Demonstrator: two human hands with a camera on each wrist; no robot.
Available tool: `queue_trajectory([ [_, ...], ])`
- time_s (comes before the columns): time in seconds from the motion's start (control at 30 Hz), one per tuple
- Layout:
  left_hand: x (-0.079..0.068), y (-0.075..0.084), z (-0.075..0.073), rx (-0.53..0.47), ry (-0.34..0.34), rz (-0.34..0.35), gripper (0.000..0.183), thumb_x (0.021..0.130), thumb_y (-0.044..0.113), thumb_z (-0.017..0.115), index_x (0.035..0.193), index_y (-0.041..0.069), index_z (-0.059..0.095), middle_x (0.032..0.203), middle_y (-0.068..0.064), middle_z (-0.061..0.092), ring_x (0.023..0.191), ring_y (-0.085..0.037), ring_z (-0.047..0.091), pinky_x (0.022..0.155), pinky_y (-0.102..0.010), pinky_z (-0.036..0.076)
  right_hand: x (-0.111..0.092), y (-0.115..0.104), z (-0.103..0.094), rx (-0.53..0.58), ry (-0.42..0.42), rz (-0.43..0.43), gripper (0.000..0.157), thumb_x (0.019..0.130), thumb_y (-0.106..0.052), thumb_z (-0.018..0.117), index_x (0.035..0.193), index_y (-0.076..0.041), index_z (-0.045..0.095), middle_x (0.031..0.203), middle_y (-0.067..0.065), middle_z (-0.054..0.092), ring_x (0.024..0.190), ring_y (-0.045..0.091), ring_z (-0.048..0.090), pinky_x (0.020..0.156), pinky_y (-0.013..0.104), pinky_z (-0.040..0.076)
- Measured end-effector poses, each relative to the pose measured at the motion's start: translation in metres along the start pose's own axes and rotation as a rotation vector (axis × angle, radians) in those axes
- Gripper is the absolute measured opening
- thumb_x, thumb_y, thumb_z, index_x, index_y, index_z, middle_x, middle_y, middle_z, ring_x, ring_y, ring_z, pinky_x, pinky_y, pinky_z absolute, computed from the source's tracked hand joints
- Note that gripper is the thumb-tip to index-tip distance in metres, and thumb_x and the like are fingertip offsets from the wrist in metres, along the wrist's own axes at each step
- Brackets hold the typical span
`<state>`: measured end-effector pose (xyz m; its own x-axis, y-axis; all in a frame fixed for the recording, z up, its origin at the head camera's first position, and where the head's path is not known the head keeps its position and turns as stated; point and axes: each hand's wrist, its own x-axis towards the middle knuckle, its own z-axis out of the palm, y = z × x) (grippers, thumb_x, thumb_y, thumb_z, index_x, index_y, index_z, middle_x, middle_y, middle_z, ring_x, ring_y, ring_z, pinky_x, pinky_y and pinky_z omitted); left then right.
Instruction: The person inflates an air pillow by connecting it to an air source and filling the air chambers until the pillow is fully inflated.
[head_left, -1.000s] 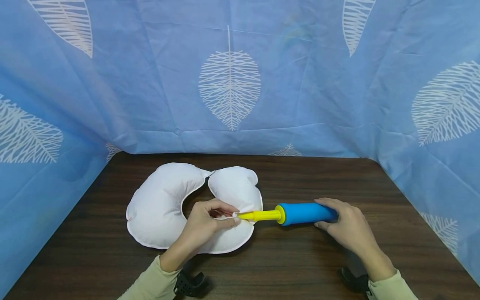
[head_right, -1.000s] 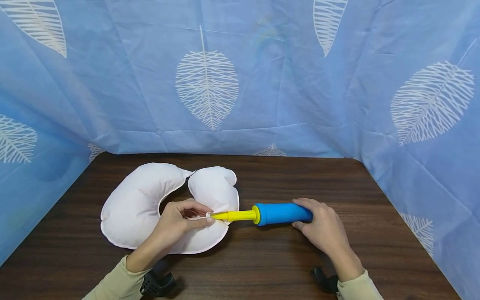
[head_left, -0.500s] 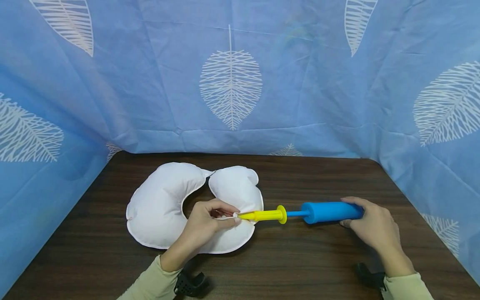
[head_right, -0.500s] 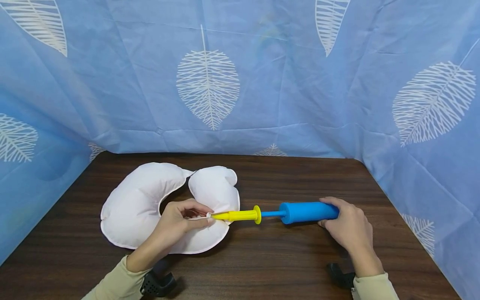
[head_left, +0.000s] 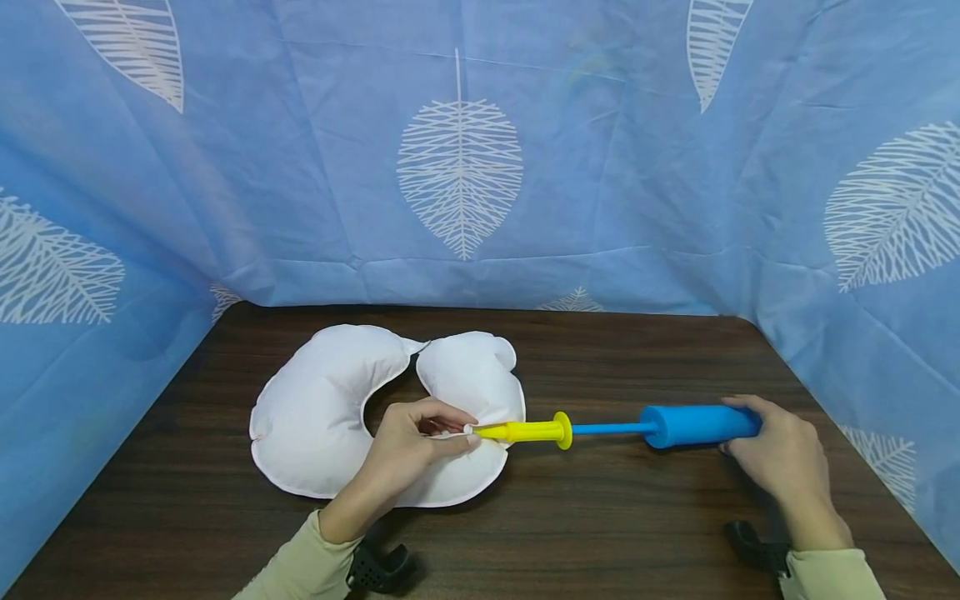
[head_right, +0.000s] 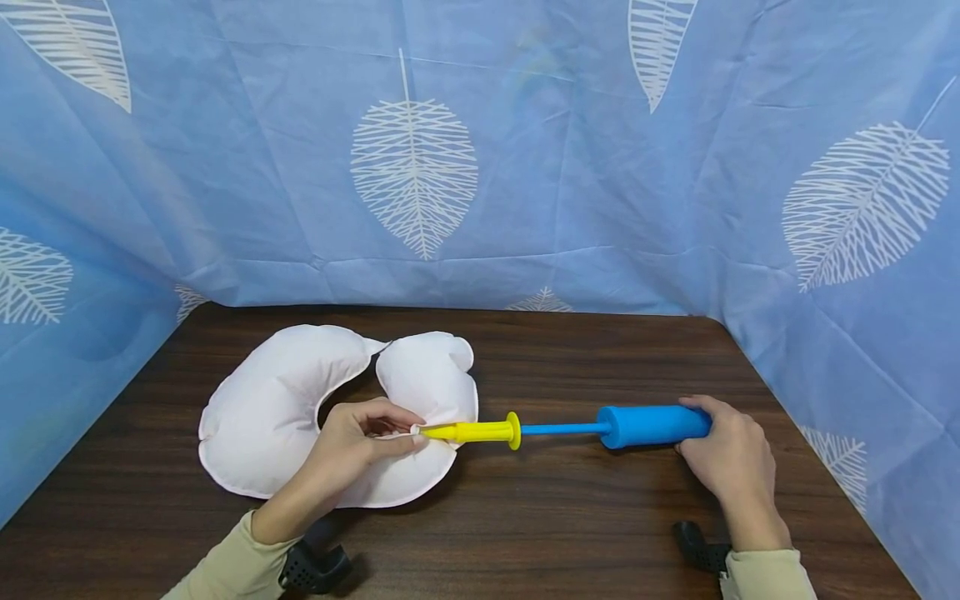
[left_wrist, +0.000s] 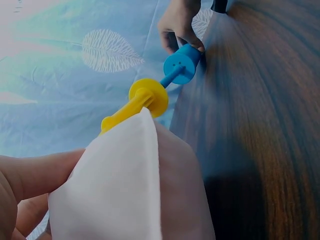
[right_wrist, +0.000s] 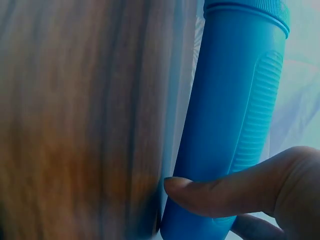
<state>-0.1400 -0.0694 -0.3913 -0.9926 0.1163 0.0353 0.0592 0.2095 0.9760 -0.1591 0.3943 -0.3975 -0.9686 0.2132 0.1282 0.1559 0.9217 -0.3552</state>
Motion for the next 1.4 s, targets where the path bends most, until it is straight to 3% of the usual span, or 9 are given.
queue_trajectory([
  [0.2,0.0,-0.001,0.0,0.003,0.002,0.01,0.018,0.079,0.008,0.092,0.096,0.01,0.086,0.088,-0.005,0.082,0.081,-0.013,0.069,0.073,-0.022,0.052,-0.003,-0.01,0.008,0.038,0.036,-0.078,0.058,0.081,-0.001,0.076,0.138,0.001,0.067,0.132,0.047,0.059,0.078,0.046,0.058,0.067,0.052,0.043],
  [0.27,0.0,-0.001,-0.001,-0.001,-0.003,0.004,0.018,0.079,0.007,0.092,0.096,0.011,0.086,0.088,-0.005,0.082,0.081,-0.013,0.07,0.074,-0.022,0.052,-0.005,-0.016,0.01,0.055,0.026,-0.118,0.058,0.081,-0.001,0.078,0.138,0.0,0.067,0.132,0.046,0.06,0.088,0.056,0.062,0.073,0.062,0.05],
  [0.37,0.0,0.0,0.0,0.001,-0.006,-0.002,0.018,0.08,0.007,0.092,0.096,0.012,0.087,0.089,-0.005,0.082,0.082,-0.014,0.07,0.074,-0.022,0.052,-0.009,-0.029,0.014,0.089,0.006,-0.181,0.059,0.08,-0.002,0.081,0.137,-0.002,0.069,0.134,0.044,0.062,0.105,0.064,0.062,0.084,0.072,0.05],
  [0.5,0.0,0.001,-0.001,0.004,0.001,0.002,0.018,0.079,0.007,0.092,0.095,0.013,0.087,0.089,-0.004,0.082,0.082,-0.014,0.07,0.074,-0.022,0.052,-0.015,-0.052,0.02,0.114,-0.023,-0.251,0.06,0.08,-0.004,0.086,0.137,-0.005,0.071,0.138,0.038,0.064,0.119,0.064,0.06,0.091,0.075,0.05],
  [0.67,0.0,0.001,-0.001,-0.002,0.003,0.013,0.018,0.079,0.006,0.092,0.094,0.013,0.087,0.089,-0.003,0.082,0.083,-0.013,0.07,0.075,-0.022,0.052,-0.024,-0.077,0.024,0.124,-0.078,-0.3,0.061,0.082,-0.01,0.09,0.14,-0.009,0.07,0.142,0.03,0.066,0.122,0.058,0.06,0.094,0.073,0.05],
  [1.0,-0.002,0.001,0.0,-0.003,-0.002,0.022,0.017,0.079,0.008,0.092,0.095,0.011,0.086,0.089,-0.005,0.082,0.082,-0.011,0.07,0.075,-0.022,0.052,-0.031,-0.085,0.028,0.106,-0.082,-0.335,0.061,0.081,-0.012,0.092,0.138,-0.01,0.072,0.141,0.025,0.069,0.116,0.051,0.064,0.09,0.069,0.052],
  [1.4,-0.001,-0.001,0.001,0.004,-0.017,0.028,0.017,0.08,0.008,0.092,0.095,0.013,0.087,0.092,-0.004,0.082,0.084,-0.012,0.071,0.076,-0.022,0.053,-0.025,-0.076,0.024,0.097,-0.097,-0.281,0.063,0.08,-0.019,0.094,0.139,-0.012,0.072,0.142,0.031,0.066,0.122,0.06,0.063,0.091,0.072,0.053],
])
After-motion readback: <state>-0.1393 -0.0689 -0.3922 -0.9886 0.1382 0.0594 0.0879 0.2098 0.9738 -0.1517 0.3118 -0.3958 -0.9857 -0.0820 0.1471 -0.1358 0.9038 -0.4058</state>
